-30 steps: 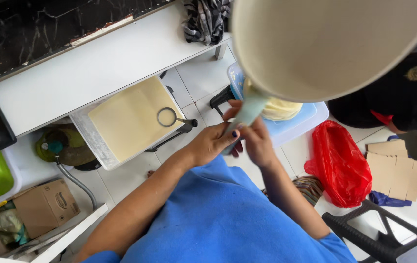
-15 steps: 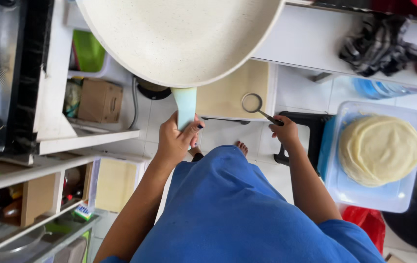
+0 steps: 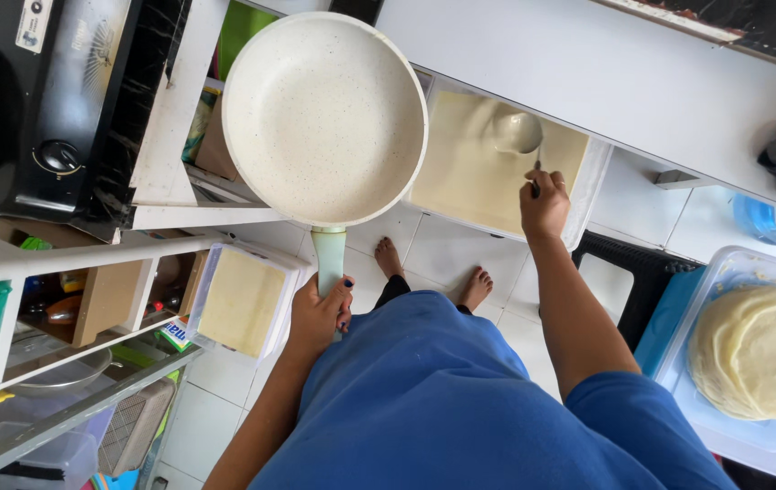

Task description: The person cooks crepes on multiple stovetop burners, using a ladle to pour batter into pans and then stacking the cooked crepes onto a container.

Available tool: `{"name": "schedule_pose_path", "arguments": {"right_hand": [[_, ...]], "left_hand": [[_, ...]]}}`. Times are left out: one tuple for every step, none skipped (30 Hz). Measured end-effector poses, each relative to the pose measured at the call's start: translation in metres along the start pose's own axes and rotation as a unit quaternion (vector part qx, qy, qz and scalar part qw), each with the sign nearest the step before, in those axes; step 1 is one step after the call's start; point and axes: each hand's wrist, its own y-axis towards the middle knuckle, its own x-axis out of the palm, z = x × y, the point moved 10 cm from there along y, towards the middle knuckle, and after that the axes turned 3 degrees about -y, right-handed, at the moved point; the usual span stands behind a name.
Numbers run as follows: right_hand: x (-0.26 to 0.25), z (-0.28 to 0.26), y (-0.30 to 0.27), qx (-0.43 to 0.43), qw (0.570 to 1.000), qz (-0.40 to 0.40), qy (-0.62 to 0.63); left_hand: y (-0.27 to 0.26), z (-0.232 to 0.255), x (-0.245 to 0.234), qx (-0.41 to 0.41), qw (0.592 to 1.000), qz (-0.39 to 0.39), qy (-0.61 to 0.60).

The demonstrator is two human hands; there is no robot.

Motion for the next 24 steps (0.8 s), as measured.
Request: {"name": "schedule_pose_path", "arguments": {"right_hand": [[-0.005,0.002,-0.009,-0.031,0.999,0.004,-0.029],[-0.01,0.012,-0.014,-0.033,0.999,0.0,-0.031],[-0.02,0.024,-0.02,-0.027,0.998,0.016,-0.046],[-0.032,0.038,-0.028,-0.019,0.997,0.033,-0.064],[-0.042,0.037,-0.041,-0.018,0.997,0.031,-0.067],[-0.052,0.044,-0.048,0.026,0.999,0.033,-0.031],[-0.061,0.051,-0.055,0.07,0.997,0.036,0.005],[-0.066,0.042,-0.064,0.07,0.997,0.038,0.003],[-0.066,0.048,-0.076,0.147,0.984,0.029,0.091],[-0.063,0.053,-0.092,0.221,0.958,0.019,0.179],[-0.065,0.043,-0.095,0.221,0.959,0.02,0.177],[-0.057,0.048,-0.108,0.313,0.908,0.023,0.279],[-0.047,0.048,-0.123,0.397,0.837,0.025,0.376],[-0.047,0.054,-0.123,0.396,0.837,0.026,0.377],[-0.041,0.062,-0.128,0.429,0.809,0.021,0.401],[-0.035,0.069,-0.132,0.46,0.78,0.017,0.425],[-0.042,0.067,-0.129,0.458,0.779,0.018,0.427],[-0.05,0.062,-0.12,0.434,0.795,0.005,0.425],[-0.058,0.055,-0.112,0.408,0.809,-0.008,0.423],[-0.072,0.048,-0.104,0.406,0.81,-0.007,0.423],[-0.089,0.035,-0.092,0.37,0.831,-0.011,0.415],[-0.106,0.021,-0.079,0.332,0.851,-0.016,0.407],[-0.122,0.012,-0.07,0.33,0.852,-0.015,0.406],[-0.138,-0.002,-0.057,0.298,0.861,-0.02,0.412]], "left_hand": [[0.002,-0.005,-0.002,-0.005,1.0,-0.003,0.0],[0.005,-0.008,-0.003,-0.009,1.0,-0.001,-0.003],[0.009,-0.009,-0.003,-0.007,1.0,-0.004,0.001],[0.012,-0.012,-0.002,-0.006,1.0,-0.011,0.005],[0.011,-0.017,-0.003,-0.01,1.0,-0.013,0.004],[0.014,-0.018,0.0,-0.011,1.0,-0.024,0.005],[0.018,-0.02,0.003,-0.012,0.999,-0.035,0.006],[0.018,-0.016,0.006,-0.011,0.999,-0.037,0.005],[0.019,-0.012,0.009,-0.013,0.999,-0.045,0.021],[0.018,-0.01,0.012,-0.016,0.998,-0.051,0.036],[0.019,-0.011,0.014,-0.016,0.998,-0.052,0.035],[0.021,-0.014,0.016,-0.023,0.997,-0.056,0.047],[0.022,-0.016,0.018,-0.029,0.996,-0.059,0.059],[0.023,-0.018,0.018,-0.027,0.996,-0.06,0.059],[0.024,-0.021,0.018,-0.031,0.995,-0.058,0.071],[0.026,-0.023,0.018,-0.033,0.994,-0.058,0.083],[0.026,-0.022,0.019,-0.03,0.994,-0.058,0.084],[0.026,-0.022,0.02,-0.032,0.993,-0.061,0.098],[0.027,-0.023,0.021,-0.034,0.991,-0.063,0.113],[0.028,-0.025,0.024,-0.032,0.991,-0.064,0.111],[0.029,-0.029,0.025,-0.042,0.989,-0.067,0.125],[0.031,-0.034,0.027,-0.052,0.987,-0.07,0.137],[0.034,-0.04,0.03,-0.05,0.987,-0.07,0.135],[0.037,-0.051,0.037,-0.065,0.983,-0.088,0.147]]}}
